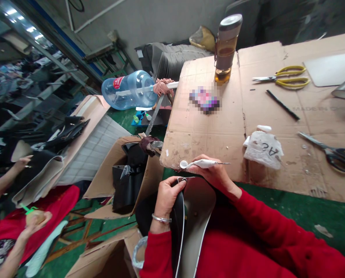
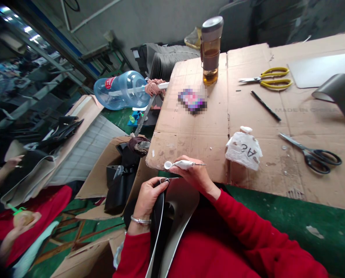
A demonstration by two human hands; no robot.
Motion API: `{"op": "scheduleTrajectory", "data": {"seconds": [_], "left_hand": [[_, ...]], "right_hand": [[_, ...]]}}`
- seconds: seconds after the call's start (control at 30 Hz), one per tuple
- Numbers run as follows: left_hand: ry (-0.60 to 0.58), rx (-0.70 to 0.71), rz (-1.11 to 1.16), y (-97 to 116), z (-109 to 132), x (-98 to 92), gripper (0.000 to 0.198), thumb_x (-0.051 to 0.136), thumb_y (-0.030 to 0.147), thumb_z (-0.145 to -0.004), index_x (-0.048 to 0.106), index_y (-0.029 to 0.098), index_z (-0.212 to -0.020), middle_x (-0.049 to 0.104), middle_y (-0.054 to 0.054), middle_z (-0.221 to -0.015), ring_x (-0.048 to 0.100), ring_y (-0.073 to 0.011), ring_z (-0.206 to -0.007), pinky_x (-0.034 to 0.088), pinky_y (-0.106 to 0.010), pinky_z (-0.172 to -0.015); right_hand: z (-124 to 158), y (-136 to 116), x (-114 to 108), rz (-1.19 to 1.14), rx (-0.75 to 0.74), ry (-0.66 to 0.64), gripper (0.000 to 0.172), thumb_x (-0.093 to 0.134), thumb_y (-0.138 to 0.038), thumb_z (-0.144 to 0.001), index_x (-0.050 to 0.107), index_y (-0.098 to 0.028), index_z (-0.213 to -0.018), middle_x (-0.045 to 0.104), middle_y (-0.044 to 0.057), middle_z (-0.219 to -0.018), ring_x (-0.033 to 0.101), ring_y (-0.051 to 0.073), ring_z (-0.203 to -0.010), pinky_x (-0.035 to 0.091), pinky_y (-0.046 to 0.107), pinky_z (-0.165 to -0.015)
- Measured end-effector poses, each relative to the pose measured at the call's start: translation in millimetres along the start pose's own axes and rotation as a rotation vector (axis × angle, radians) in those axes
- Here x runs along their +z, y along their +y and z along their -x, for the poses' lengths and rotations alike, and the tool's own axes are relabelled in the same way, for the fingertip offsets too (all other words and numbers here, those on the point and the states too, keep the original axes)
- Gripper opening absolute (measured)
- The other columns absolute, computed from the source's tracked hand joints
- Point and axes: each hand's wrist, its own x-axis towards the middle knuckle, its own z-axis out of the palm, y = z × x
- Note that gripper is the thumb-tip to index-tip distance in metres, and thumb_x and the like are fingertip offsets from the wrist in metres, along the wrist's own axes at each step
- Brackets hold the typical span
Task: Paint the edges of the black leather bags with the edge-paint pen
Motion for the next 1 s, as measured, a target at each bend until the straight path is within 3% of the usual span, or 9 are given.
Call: {"op": "scheduleTrajectory", "data": {"seconds": [0.2,0.4,1.0], "left_hand": [[-0.026,0.007,0.001,1,2,2.0,0.026,0.085,0.038,-0.072,0.080,0.014,-0.082,0.074,-0.003,-0.076,0.062,-0.0170,-0.071,0.047,-0.026,-0.069],[-0.093,0.003,0.003,1,3,3.8,0.026,0.086,0.038,-0.073,0.080,0.016,-0.085,0.074,-0.002,-0.079,0.061,-0.0157,-0.072,0.046,-0.024,-0.069],[-0.121,0.031,0.009,6,10,9.7,0.024,0.084,0.036,-0.075,0.082,0.016,-0.087,0.077,-0.005,-0.082,0.064,-0.0188,-0.076,0.047,-0.026,-0.071]], "right_hand": [[-3,2,-5,-0.234,0.107,0.067,0.023,0.071,-0.042,-0.093,0.071,-0.019,-0.088,0.071,0.002,-0.073,0.064,0.016,-0.061,0.047,0.027,-0.056],[-2,-2,-16,-0.545,0.206,-0.123,0.024,0.078,-0.040,-0.088,0.070,-0.017,-0.084,0.070,0.001,-0.065,0.062,0.014,-0.055,0.047,0.024,-0.051],[-4,-7,-20,-0.440,0.101,-0.215,0.032,0.076,-0.044,-0.090,0.071,-0.016,-0.075,0.068,0.001,-0.065,0.061,0.013,-0.056,0.047,0.024,-0.054]]}}
